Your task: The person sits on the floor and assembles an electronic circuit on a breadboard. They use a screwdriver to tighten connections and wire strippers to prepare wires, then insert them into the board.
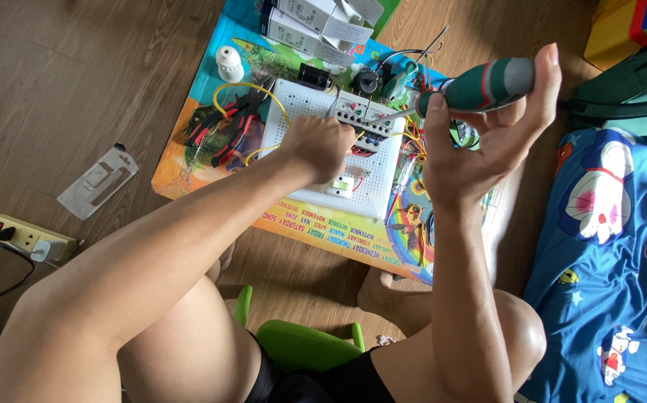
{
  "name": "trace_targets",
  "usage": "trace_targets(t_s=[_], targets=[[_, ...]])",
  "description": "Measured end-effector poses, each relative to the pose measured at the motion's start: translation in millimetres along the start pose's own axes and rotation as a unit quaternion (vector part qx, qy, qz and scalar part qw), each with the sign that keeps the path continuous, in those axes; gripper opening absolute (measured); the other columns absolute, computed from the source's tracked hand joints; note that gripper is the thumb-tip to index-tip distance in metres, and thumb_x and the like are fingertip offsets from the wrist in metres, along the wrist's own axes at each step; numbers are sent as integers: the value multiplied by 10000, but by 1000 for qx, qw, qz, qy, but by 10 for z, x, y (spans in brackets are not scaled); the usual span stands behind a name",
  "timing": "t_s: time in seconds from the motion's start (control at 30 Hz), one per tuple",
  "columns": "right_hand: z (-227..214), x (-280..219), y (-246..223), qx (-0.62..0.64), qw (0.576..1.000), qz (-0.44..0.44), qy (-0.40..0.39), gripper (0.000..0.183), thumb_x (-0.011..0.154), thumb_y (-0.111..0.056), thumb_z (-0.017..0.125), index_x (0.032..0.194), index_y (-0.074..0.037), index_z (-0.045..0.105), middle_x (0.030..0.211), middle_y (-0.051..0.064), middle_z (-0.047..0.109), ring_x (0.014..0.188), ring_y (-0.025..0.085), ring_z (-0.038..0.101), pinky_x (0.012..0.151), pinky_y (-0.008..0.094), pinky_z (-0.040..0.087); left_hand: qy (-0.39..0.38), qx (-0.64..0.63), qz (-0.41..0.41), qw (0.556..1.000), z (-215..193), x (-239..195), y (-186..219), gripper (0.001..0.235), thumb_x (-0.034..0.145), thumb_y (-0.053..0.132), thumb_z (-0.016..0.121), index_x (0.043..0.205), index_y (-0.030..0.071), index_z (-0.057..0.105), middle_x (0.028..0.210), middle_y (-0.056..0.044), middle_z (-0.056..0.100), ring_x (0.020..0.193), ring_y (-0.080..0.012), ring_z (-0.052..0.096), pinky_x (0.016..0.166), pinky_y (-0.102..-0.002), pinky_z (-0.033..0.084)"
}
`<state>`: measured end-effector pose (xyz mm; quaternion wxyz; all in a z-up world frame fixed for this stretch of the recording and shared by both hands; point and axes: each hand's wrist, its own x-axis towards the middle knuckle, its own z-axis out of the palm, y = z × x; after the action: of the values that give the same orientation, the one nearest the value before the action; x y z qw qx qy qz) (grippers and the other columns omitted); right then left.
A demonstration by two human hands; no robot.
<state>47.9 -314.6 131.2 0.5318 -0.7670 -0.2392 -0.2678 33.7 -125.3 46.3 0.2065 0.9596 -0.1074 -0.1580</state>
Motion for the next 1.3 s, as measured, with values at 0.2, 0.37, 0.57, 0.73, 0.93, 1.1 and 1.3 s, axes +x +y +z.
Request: trace_targets(t_s=[0.2, 0.37, 0.57, 0.73, 0.93, 1.1, 1.3], targets=[[-27, 19, -26, -10, 1000, -5, -5, 809, 1106, -37, 871, 1669, -240, 326, 1776, -22, 303, 1275, 327, 730, 826, 346, 733, 10, 27, 3, 1000, 112, 11, 47, 372, 770, -180, 303, 682, 178, 343, 586, 72, 300, 527, -95, 237, 469, -289, 264], [-13, 28, -36, -8, 1000, -1, 0, 815, 1096, -9, 872, 1665, -236, 335, 1776, -28, 315, 1271, 314, 733, 811, 335, 722, 53, 47, 13, 997, 238, 25, 74, 411, 903, -126, 262, 659, 195, 340, 544, 80, 267, 495, -78, 226, 447, -271, 273], [-16, 56, -96, -20, 1000, 11, 8, 795, 1058, -13, 846, 1639, -235, 351, 1756, 3, 345, 1305, 293, 719, 795, 322, 669, 79, 52, 33, 995, 303, 55, 38, 406, 887, -132, 331, 645, 193, 354, 521, 83, 281, 474, -77, 243, 425, -278, 278], [13, 195, -304, -42, 998, -43, 27, 577, 1041, -312, 838, 1470, -175, 479, 1450, 40, 535, 1018, 231, 662, 702, 302, 513, 71, 55, 42, 995, 260, 44, 6, 357, 759, -155, 387, 634, 179, 365, 526, 78, 306, 479, -87, 248, 420, -277, 263], [-46, 177, -360, -50, 998, -35, -11, 626, 1039, -44, 901, 1528, -87, 512, 1575, 67, 549, 1177, 208, 688, 907, 319, 630, 63, 81, 36, 994, 246, 60, 21, 252, 858, -55, 517, 716, 146, 461, 565, 52, 421, 489, -101, 346, 437, -294, 352], [-70, 289, -618, 2, 986, -71, -153, 430, 1159, -85, 577, 1534, -36, 373, 1502, 310, 570, 1301, 357, 659, 1098, 412, 608, 100, 84, 44, 991, 299, 86, -4, 268, 843, -67, 562, 702, 142, 471, 557, 46, 420, 481, -103, 352, 437, -306, 341], [-78, 402, -611, -93, 981, -154, -76, 384, 1094, -306, 710, 1320, -28, 573, 1194, 185, 493, 1066, 295, 510, 776, 407, 474, 109, 61, 40, 991, 296, 77, -6, 329, 880, -116, 520, 703, 151, 441, 558, 58, 385, 480, -81, 310, 409, -287, 301]])
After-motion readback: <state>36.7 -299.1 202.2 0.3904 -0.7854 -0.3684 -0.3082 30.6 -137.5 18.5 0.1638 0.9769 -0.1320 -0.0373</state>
